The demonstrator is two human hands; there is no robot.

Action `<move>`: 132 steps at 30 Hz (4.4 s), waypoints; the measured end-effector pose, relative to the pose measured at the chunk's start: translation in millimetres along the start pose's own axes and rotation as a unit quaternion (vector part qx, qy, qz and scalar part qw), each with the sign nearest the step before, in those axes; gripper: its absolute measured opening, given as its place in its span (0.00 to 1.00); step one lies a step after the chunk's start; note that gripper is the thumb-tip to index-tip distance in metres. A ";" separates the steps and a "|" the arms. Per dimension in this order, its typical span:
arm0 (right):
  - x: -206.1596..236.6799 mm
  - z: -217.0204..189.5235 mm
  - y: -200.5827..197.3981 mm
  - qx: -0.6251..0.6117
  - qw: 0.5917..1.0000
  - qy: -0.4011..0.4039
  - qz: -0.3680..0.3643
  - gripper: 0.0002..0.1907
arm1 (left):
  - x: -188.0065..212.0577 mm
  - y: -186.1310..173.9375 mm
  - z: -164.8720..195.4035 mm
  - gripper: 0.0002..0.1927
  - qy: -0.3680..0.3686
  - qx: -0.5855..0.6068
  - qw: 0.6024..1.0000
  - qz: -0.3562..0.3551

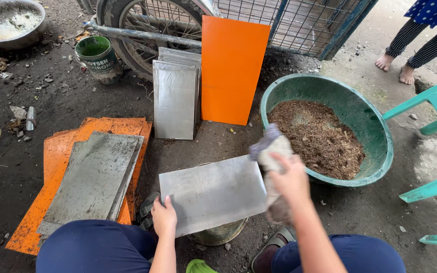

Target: The person sits on a low stool and wipes rectangular metal sheets with a cloth. They pick up each sheet, wipe both sides, and place it back in a stack. The person repeats this process for multiple sheets.

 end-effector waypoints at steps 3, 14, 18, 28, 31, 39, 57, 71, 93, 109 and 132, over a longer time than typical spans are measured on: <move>41.5 -56.6 84.0 0.126 0.983 -0.027 -0.128 0.25 | 3.6 6.1 -5.5 0.30 -0.029 -0.003 0.999 -0.020; 82.2 -80.4 182.7 0.238 0.936 -0.187 -0.181 0.12 | 14.1 3.6 1.6 0.27 -0.018 -0.035 0.999 -0.015; 36.4 -47.3 156.0 0.232 0.962 -0.111 -0.091 0.17 | 20.6 -7.4 12.3 0.27 0.004 -0.033 0.999 0.012; -0.2 133.5 70.9 0.094 0.965 0.230 -0.083 0.30 | 26.7 -26.1 18.7 0.28 -0.019 0.112 0.993 0.022; -8.2 144.5 28.4 -0.026 0.982 0.185 0.030 0.27 | 35.4 -25.5 10.3 0.29 -0.045 0.165 0.984 0.049; -38.4 57.9 -29.1 -0.060 0.990 -0.025 0.126 0.30 | 39.9 -41.1 14.3 0.29 -0.060 0.218 0.970 0.090; 65.1 -64.1 184.1 0.204 0.952 -0.196 -0.114 0.19 | 37.1 -36.3 36.7 0.25 -0.014 0.144 0.988 0.054; 20.8 112.5 65.1 0.060 0.979 0.189 0.047 0.31 | 47.8 -48.9 44.3 0.26 -0.008 0.131 0.991 0.018; 92.5 -77.9 193.0 0.223 0.941 -0.226 -0.120 0.40 | 47.4 -50.3 59.0 0.28 0.016 0.100 0.994 0.029; 105.2 11.4 190.2 0.130 0.981 -0.130 -0.061 0.20 | 37.8 -33.5 49.5 0.27 -0.007 0.120 0.993 -0.010; 65.7 69.1 108.6 0.126 0.991 0.023 0.023 0.28 | 137.8 35.6 79.7 0.36 0.509 -0.478 0.711 -0.086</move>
Point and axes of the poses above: each hand's wrist, its own x-axis away from the middle knuckle, its own y-axis out of the palm, z = x × y, the point moved 9 cm from there along -x, towards the middle knuckle, and after that the axes turned 4 degrees about z, right-handed, at the moved point
